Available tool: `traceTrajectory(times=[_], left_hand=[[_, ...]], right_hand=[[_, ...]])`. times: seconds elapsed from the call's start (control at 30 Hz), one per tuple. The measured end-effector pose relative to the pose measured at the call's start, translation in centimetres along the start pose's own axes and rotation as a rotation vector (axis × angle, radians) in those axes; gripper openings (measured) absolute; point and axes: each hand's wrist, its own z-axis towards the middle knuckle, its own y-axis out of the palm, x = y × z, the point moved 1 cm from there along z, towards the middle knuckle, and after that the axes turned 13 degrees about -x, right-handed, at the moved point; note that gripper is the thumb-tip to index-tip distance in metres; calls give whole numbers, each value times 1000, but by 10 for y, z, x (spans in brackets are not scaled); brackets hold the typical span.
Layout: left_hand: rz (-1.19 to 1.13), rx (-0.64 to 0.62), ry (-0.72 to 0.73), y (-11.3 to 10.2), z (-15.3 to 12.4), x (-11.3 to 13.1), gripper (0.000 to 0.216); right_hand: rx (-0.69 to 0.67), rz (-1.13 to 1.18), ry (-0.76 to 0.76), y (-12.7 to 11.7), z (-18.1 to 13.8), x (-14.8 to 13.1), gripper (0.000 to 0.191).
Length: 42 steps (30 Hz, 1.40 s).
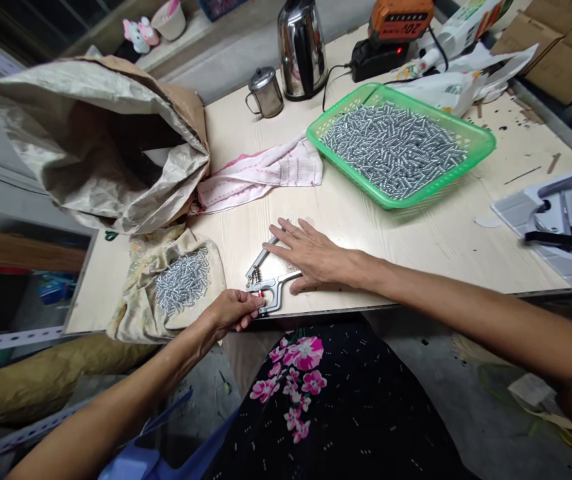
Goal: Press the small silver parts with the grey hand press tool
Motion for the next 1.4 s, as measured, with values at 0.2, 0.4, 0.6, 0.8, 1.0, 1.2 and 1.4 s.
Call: traceTrajectory(times=[0.2,0.4,0.6,0.8,1.0,1.2,1.4], left_hand=[[-64,-12,-40,2,2,-4,40],[-109,-47,-32,3,-4,-2,39],[-126,-18,-50,3,-4,-3,38],[-210,30,-65,10,-5,-1,35],[-279,81,-48,16,-9,-2,32],[-293,92,56,24,-13,-7,34],[-215,110,186,29,-13,-12,43]], right_hand=[[-35,1,-106,0,27,19,99],[-99,81,-88,-8,20,16,89],[-152,118,-87,-13,13,16,69],[-131,155,-78,-13,12,16,68],[-104,150,-83,-13,12,15,72],[-65,139,-90,-10,8,16,71],[-14,132,-124,-5,1,13,31]])
